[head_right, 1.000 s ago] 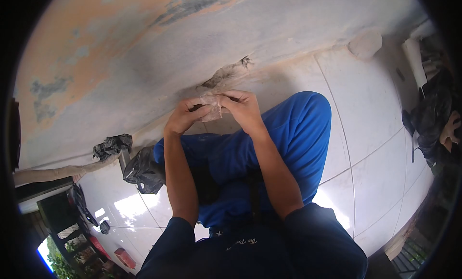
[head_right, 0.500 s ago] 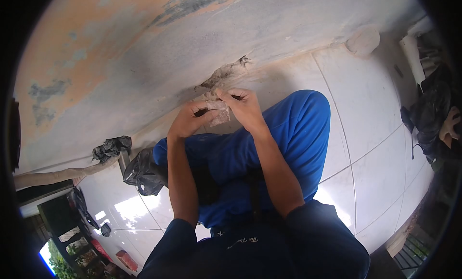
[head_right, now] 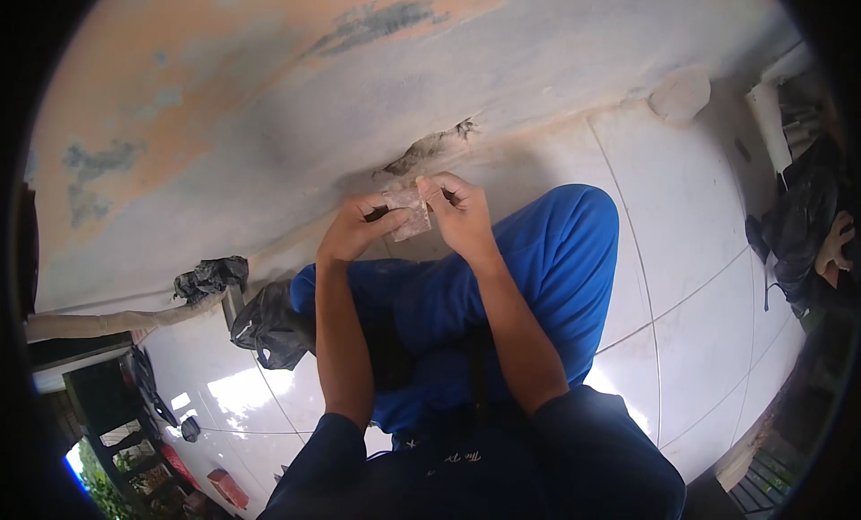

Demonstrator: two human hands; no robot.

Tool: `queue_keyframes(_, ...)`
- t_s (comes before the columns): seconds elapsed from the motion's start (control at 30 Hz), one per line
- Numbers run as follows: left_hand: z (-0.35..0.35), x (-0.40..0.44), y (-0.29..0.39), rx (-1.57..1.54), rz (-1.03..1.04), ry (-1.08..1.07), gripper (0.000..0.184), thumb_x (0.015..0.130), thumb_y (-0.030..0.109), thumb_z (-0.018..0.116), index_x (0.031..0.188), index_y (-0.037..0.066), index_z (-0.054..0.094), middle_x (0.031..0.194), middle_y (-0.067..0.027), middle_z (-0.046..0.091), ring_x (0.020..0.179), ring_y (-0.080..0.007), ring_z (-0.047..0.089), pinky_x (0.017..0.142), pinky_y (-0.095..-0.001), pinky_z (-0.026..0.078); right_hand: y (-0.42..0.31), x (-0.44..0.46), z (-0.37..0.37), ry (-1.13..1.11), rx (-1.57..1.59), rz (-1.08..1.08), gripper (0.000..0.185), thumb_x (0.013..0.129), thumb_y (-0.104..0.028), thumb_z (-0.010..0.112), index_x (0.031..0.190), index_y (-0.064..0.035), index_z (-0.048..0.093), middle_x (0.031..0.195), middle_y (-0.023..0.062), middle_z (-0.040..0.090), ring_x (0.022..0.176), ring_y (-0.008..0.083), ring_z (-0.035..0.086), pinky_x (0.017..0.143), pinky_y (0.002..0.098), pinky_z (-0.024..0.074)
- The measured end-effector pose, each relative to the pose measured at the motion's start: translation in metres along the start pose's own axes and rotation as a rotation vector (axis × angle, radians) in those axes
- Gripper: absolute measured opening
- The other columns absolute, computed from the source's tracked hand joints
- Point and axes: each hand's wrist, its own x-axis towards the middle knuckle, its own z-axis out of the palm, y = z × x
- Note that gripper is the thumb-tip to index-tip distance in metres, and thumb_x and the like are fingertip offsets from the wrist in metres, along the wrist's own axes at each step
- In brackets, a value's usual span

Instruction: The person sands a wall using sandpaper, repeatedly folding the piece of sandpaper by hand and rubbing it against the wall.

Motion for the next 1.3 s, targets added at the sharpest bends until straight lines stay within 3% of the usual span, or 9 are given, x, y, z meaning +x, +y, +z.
queue_keyframes(0.2, 0.007, 0.002, 0.006, 0.083, -0.002, -0.015, 0.023, 0.088, 0.022, 0.071, 0.099, 0.001, 0.072, 0.072, 0.0030, 0.058, 0.063, -0.0051, 0.045, 0.057, -0.0249, 0.038, 0.006, -0.002, 0.002, 0.078, -0.082, 0.035, 0.028, 0.098, -0.020, 0.060, 0.078, -0.0006, 0.059, 0.063, -0.0041, 0.048, 0.059, 0.0037, 0.041, 0.052, 0.0237, 0.0348)
queue_keyframes(0.3, 0.018, 0.005, 0.007, 0.020, 0.039, 0.118, 0.024, 0.089, 0.023, 0.070, 0.097, 0.001, 0.071, 0.070, 0.0025, 0.056, 0.063, -0.0065, 0.046, 0.058, -0.0255, 0.039, 0.006, 0.002, 0.010, 0.202, -0.369, -0.289, 0.029, 0.097, -0.021, 0.061, 0.077, -0.0002, 0.058, 0.060, 0.0016, 0.048, 0.055, 0.0070, 0.040, 0.050, 0.0267, 0.0358)
queue_keyframes(0.4, 0.012, 0.012, -0.005, -0.004, 0.032, 0.172, 0.024, 0.091, 0.023, 0.069, 0.095, 0.000, 0.071, 0.067, 0.0007, 0.056, 0.064, -0.0081, 0.048, 0.060, -0.0260, 0.041, 0.011, 0.005, 0.012, 0.197, -0.457, -0.330, 0.025, 0.093, -0.016, 0.064, 0.077, 0.0015, 0.059, 0.065, 0.0149, 0.058, 0.054, 0.0266, 0.052, 0.053, 0.0349, 0.0422)
queue_keyframes(0.6, 0.007, 0.012, -0.005, 0.177, 0.100, 0.140, 0.020, 0.088, 0.018, 0.070, 0.090, -0.001, 0.071, 0.068, -0.0056, 0.063, 0.065, -0.0092, 0.054, 0.061, -0.0263, 0.044, 0.009, 0.003, 0.011, 0.175, -0.362, -0.198, 0.029, 0.092, -0.019, 0.066, 0.074, 0.0027, 0.058, 0.062, 0.0121, 0.056, 0.053, 0.0174, 0.052, 0.051, 0.0339, 0.0412)
queue_keyframes(0.8, 0.015, 0.009, 0.010, 0.270, 0.143, 0.212, 0.014, 0.079, 0.011, 0.075, 0.087, 0.000, 0.074, 0.075, -0.0081, 0.070, 0.063, -0.0111, 0.056, 0.060, -0.0265, 0.045, 0.001, 0.003, 0.007, 0.090, -0.154, 0.169, 0.034, 0.091, -0.024, 0.069, 0.071, 0.0016, 0.060, 0.052, 0.0040, 0.055, 0.049, 0.0057, 0.047, 0.046, 0.0269, 0.0377)
queue_keyframes(1.0, 0.018, 0.011, 0.013, 0.338, 0.167, 0.317, 0.014, 0.074, 0.009, 0.078, 0.086, 0.001, 0.075, 0.079, -0.0093, 0.072, 0.067, -0.0123, 0.062, 0.062, -0.0265, 0.047, 0.001, 0.003, 0.006, 0.089, -0.248, 0.161, 0.038, 0.094, -0.026, 0.065, 0.068, 0.0007, 0.060, 0.058, -0.0031, 0.052, 0.054, 0.0028, 0.042, 0.048, 0.0232, 0.0337)
queue_keyframes(1.3, 0.004, 0.010, 0.000, 0.168, 0.155, 0.292, 0.013, 0.077, 0.006, 0.077, 0.087, 0.000, 0.072, 0.083, -0.0059, 0.071, 0.075, -0.0114, 0.064, 0.070, -0.0256, 0.050, 0.003, 0.003, -0.003, -0.145, 0.104, 0.241, 0.019, 0.093, -0.016, 0.066, 0.098, 0.0014, 0.072, 0.074, -0.0031, 0.060, 0.065, 0.0042, 0.048, 0.057, 0.0221, 0.0371)
